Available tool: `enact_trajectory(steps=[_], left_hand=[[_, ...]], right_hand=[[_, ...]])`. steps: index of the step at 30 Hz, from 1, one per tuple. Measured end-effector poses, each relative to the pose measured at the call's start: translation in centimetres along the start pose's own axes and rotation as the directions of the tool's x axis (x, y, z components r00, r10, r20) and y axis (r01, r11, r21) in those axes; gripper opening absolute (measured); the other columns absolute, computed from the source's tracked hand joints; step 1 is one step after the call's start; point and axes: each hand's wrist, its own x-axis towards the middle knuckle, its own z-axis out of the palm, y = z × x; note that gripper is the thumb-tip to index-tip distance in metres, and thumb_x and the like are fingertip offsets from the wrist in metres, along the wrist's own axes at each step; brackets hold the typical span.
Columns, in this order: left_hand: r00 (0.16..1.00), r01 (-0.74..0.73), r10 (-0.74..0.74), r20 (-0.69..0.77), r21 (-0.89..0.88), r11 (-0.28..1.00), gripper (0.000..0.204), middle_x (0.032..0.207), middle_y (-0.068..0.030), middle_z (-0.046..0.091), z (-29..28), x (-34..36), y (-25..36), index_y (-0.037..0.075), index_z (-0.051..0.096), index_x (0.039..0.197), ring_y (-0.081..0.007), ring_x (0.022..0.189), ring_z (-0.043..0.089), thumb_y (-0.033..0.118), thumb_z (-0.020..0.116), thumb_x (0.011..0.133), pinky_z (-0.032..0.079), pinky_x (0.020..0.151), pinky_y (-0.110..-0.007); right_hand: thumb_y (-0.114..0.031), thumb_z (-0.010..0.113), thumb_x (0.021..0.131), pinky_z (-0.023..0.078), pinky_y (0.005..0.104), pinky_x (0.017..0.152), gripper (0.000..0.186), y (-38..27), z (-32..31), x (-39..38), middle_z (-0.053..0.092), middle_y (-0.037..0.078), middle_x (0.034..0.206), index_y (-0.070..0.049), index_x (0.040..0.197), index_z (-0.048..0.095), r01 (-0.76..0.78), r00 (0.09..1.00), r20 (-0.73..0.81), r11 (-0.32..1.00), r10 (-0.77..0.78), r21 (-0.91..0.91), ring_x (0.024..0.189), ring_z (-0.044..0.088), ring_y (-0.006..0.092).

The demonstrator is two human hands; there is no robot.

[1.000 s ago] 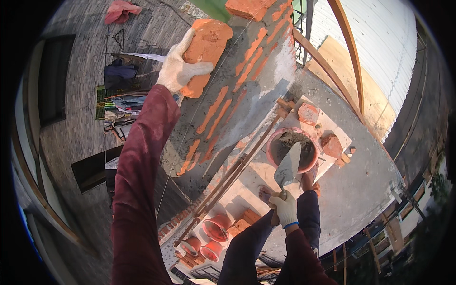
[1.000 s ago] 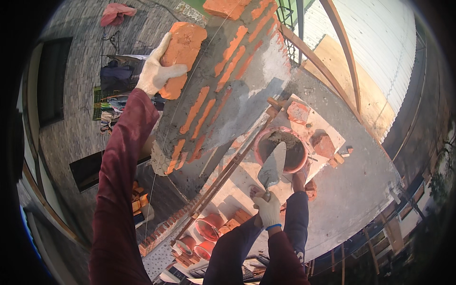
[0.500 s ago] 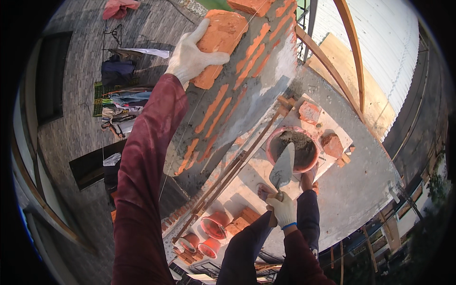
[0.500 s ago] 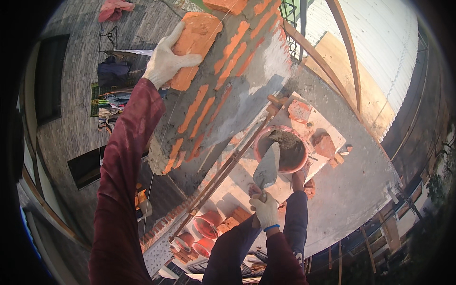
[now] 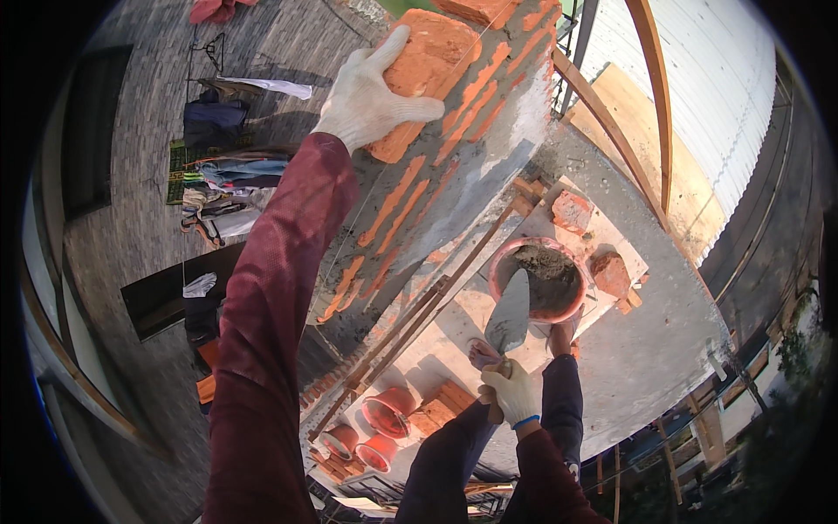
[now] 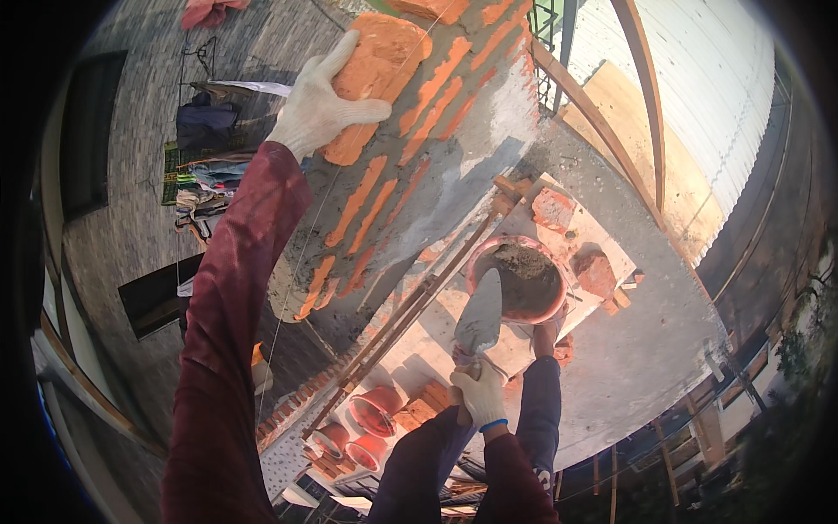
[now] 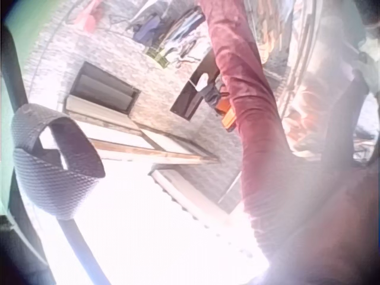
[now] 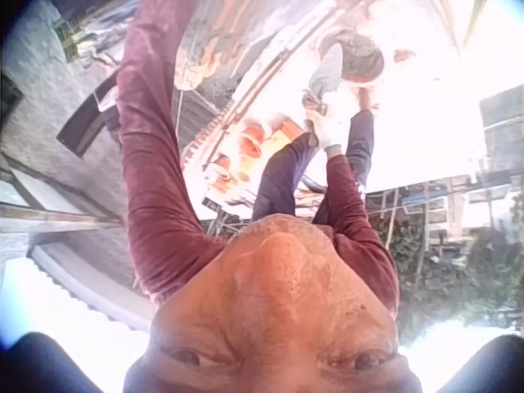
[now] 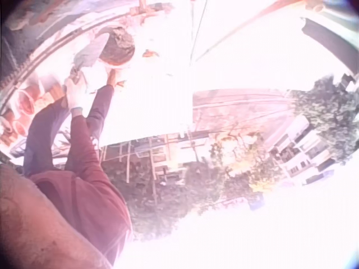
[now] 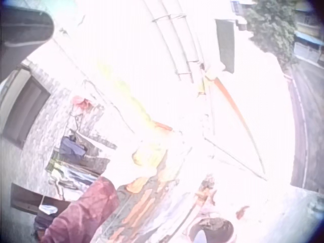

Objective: The person scoops mortar from a bucket using a trowel and applies it to a brick wall. They then place bricks onto the mortar, tapping them into position to build up the wall layer by layer.

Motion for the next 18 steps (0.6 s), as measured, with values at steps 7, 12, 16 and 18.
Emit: enact_trajectory(steps=[7,12,16,18], left_hand=[[0.999,0.028,-0.026,0.037,-0.055,0.998,0.126,0.147,-0.0216,0.052,-0.1,0.4,-0.1,0.01,0.04,0.168,-0.0359,0.14,0.055,0.053,0.099,0.065,0.048,0.117,-0.044],[1.0,0.021,-0.021,-0.01,0.003,1.0,0.112,0.16,-0.0197,0.045,-0.3,-0.4,-1.3,0.012,0.037,0.169,-0.0358,0.15,0.046,0.048,0.093,0.079,0.043,0.122,-0.045],[0.998,-0.023,0.018,-0.061,-0.082,0.996,0.108,0.164,-0.0238,0.042,-0.7,-1.6,-2.0,0.021,0.031,0.172,-0.0405,0.147,0.05,0.062,0.082,0.086,0.045,0.121,-0.049],[0.992,0.073,-0.054,0.114,-0.174,0.982,0.103,0.163,-0.0212,0.043,-1.6,-3.2,-2.9,0.019,0.03,0.172,-0.0364,0.149,0.046,0.051,0.082,0.089,0.04,0.123,-0.046]], right_hand=[[-0.015,0.071,0.094,0.048,0.0333,0.045,0.027,-2.3,-0.4,-1.4,0.062,0.008,0.077,0.0,0.111,0.057,0.067,0.998,0.022,0.98,-0.064,-0.19,0.05,0.06,0.0161],[-0.015,0.066,0.096,0.05,0.0309,0.052,0.044,-7.2,0.0,-6.7,0.064,0.008,0.079,0.004,0.133,0.051,0.35,0.926,-0.026,0.88,-0.377,-0.321,0.058,0.061,0.0138],[-0.013,0.064,0.101,0.06,0.0393,0.071,0.058,-13.6,-1.8,-8.8,0.071,0.019,0.105,0.006,0.152,0.045,0.653,0.612,0.156,0.385,-0.775,-0.652,0.079,0.074,0.0279],[-0.015,0.064,0.103,0.061,0.0417,0.082,0.055,-20.3,0.1,-11.2,0.07,0.024,0.12,0.004,0.152,0.048,0.619,0.476,0.262,0.109,-0.839,-0.777,0.095,0.076,0.0327]])
